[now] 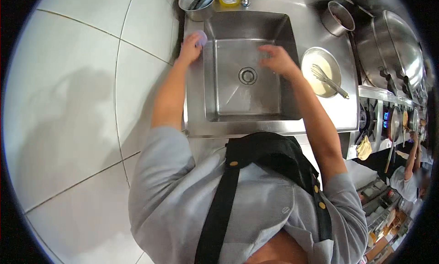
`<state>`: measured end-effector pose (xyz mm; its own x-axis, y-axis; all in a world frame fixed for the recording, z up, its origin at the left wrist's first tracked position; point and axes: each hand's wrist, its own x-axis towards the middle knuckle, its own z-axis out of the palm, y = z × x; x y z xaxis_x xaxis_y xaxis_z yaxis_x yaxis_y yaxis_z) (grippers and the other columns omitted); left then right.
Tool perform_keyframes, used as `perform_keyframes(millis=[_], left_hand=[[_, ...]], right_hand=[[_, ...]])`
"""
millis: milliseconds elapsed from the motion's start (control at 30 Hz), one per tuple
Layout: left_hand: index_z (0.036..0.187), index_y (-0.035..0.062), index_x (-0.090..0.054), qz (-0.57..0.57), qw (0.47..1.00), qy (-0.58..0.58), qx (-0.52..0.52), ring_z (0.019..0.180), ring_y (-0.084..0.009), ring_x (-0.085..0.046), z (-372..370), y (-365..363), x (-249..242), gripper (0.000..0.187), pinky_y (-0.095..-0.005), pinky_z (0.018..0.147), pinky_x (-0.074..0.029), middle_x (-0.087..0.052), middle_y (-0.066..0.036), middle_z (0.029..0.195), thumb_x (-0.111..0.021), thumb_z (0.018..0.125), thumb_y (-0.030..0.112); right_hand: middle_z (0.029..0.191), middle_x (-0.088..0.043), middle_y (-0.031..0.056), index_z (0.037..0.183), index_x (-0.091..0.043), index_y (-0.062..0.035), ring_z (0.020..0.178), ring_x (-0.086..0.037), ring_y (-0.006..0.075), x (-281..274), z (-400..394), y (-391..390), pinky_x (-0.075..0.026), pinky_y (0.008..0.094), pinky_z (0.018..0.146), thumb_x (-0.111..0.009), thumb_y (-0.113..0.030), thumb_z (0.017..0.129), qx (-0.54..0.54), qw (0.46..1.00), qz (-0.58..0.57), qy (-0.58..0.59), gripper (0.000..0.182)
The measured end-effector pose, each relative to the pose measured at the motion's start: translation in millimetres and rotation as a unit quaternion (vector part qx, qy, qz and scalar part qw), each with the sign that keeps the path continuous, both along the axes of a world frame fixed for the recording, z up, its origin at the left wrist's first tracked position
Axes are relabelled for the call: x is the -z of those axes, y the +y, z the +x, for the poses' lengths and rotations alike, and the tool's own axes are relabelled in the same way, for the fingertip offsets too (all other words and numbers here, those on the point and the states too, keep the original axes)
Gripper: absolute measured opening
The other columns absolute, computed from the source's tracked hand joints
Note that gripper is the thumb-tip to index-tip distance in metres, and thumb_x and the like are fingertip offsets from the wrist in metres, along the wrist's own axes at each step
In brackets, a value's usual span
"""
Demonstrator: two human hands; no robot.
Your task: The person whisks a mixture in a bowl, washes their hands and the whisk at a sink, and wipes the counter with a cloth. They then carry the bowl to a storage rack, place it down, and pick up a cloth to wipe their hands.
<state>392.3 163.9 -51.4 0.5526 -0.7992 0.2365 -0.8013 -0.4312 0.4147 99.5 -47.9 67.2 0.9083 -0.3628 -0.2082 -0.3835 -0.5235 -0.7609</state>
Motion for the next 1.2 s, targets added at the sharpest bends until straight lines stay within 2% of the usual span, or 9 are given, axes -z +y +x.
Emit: perform_keyframes(millis=[267, 300, 400, 533, 600, 767, 900, 967, 1200], left_hand=[[0.094, 0.0046, -0.056, -0.077, 0.997, 0.02, -0.022, 0.115, -0.0377, -0.044, -311.8, 172.6, -24.2, 0.026, -0.0464, 0.096, -0.035, -0.054, -0.012, 0.117, -0.059, 0.069, 0.001], [0.092, 0.0035, -0.056, -0.097, 0.992, 0.04, -0.064, 0.11, -0.0343, -0.049, -331.8, 162.2, -24.1, 0.023, -0.0443, 0.092, -0.039, -0.056, -0.011, 0.113, -0.061, 0.07, 0.004], [0.092, 0.0024, -0.056, -0.258, 0.772, 0.544, -0.203, 0.098, -0.0268, -0.055, -356.8, 137.4, -3.1, 0.018, -0.0391, 0.085, -0.044, -0.058, -0.01, 0.106, -0.061, 0.076, 0.009], [0.108, -0.0034, -0.052, -0.41, 0.453, 0.743, -0.272, 0.095, -0.0264, -0.056, -411.5, 73.2, -48.5, 0.031, -0.0385, 0.085, -0.045, -0.059, -0.011, 0.1, -0.056, 0.085, 0.016], [0.11, 0.0009, -0.051, -0.423, 0.518, 0.703, -0.243, 0.096, -0.0226, -0.055, -444.6, 44.9, -67.2, 0.028, -0.0361, 0.082, -0.046, -0.056, -0.009, 0.106, -0.056, 0.085, 0.013], [0.12, 0.0036, -0.047, -0.161, 0.692, 0.685, 0.162, 0.107, -0.0191, -0.05, -492.9, -43.6, -124.7, 0.038, -0.0325, 0.084, -0.046, -0.05, -0.008, 0.116, -0.058, 0.085, 0.011], [0.112, 0.0009, -0.051, -0.165, 0.73, 0.663, 0.013, 0.098, -0.0227, -0.057, -466.6, -77.7, -124.3, 0.032, -0.0357, 0.074, -0.05, -0.053, -0.01, 0.113, -0.06, 0.085, 0.017], [0.108, 0.0008, -0.052, -0.152, 0.698, 0.696, -0.071, 0.095, -0.0228, -0.058, -446.3, -84.3, -105.4, 0.029, -0.0343, 0.07, -0.051, -0.053, -0.01, 0.11, -0.06, 0.085, 0.016], [0.114, -0.0011, -0.04, -0.197, 0.7, 0.683, -0.067, 0.082, -0.0275, -0.061, -413.1, -138.1, -86.8, 0.035, -0.0374, 0.064, -0.051, -0.051, -0.016, 0.102, -0.056, 0.086, 0.014]], right_hand=[[0.117, -0.057, 0.0158, 0.113, -0.059, -0.0057, 0.11, -0.053, 0.0336, -27.9, -5.5, -8.5, -0.041, 0.0385, 0.095, -0.069, -0.021, 0.072, -0.067, 0.945, -0.281, -0.151, 0.045], [0.114, -0.059, 0.014, 0.112, -0.059, -0.0057, 0.104, -0.056, 0.0322, -19.7, -15.3, 21.3, -0.044, 0.0394, 0.091, -0.07, -0.021, 0.072, -0.012, 0.988, -0.051, -0.145, 0.044], [0.097, -0.063, 0.0143, 0.118, -0.052, -0.0045, 0.082, -0.064, 0.0227, -11.5, -59.4, 110.1, -0.053, 0.0388, 0.067, -0.065, -0.019, 0.08, -0.047, 0.66, 0.738, -0.132, 0.042], [0.098, -0.061, 0.0136, 0.121, -0.049, -0.0034, 0.08, -0.063, 0.0234, 39.0, -141.2, 125.4, -0.052, 0.0357, 0.071, -0.063, -0.022, 0.082, -0.077, 0.769, 0.635, -0.004, 0.046], [0.103, -0.06, 0.0116, 0.121, -0.05, -0.0029, 0.087, -0.061, 0.0236, 53.1, -199.4, 84.9, -0.049, 0.0337, 0.078, -0.065, -0.025, 0.08, 0.009, 0.962, 0.262, -0.071, 0.05], [0.092, -0.066, 0.014, 0.106, -0.062, -0.0036, 0.082, -0.062, 0.023, 23.3, -325.0, 47.1, -0.049, 0.035, 0.076, -0.06, -0.018, 0.079, 0.276, 0.944, 0.132, -0.126, 0.031], [0.101, -0.06, 0.017, 0.094, -0.065, -0.0047, 0.094, -0.055, 0.0339, 42.9, -407.6, -75.0, -0.047, 0.0411, 0.081, -0.05, 0.002, 0.066, 0.348, 0.897, -0.255, -0.095, 0.033], [0.116, -0.049, 0.0192, 0.102, -0.064, -0.0071, 0.103, -0.047, 0.0399, 90.6, -424.9, -100.5, -0.042, 0.044, 0.088, -0.057, -0.006, 0.064, 0.18, 0.918, -0.32, 0.151, 0.038], [0.096, -0.057, 0.0161, 0.1, -0.064, -0.0051, 0.091, -0.055, 0.0326, 19.5, -310.0, -110.3, -0.046, 0.0391, 0.079, -0.07, -0.015, 0.065, 0.297, 0.922, -0.191, -0.161, 0.037]])
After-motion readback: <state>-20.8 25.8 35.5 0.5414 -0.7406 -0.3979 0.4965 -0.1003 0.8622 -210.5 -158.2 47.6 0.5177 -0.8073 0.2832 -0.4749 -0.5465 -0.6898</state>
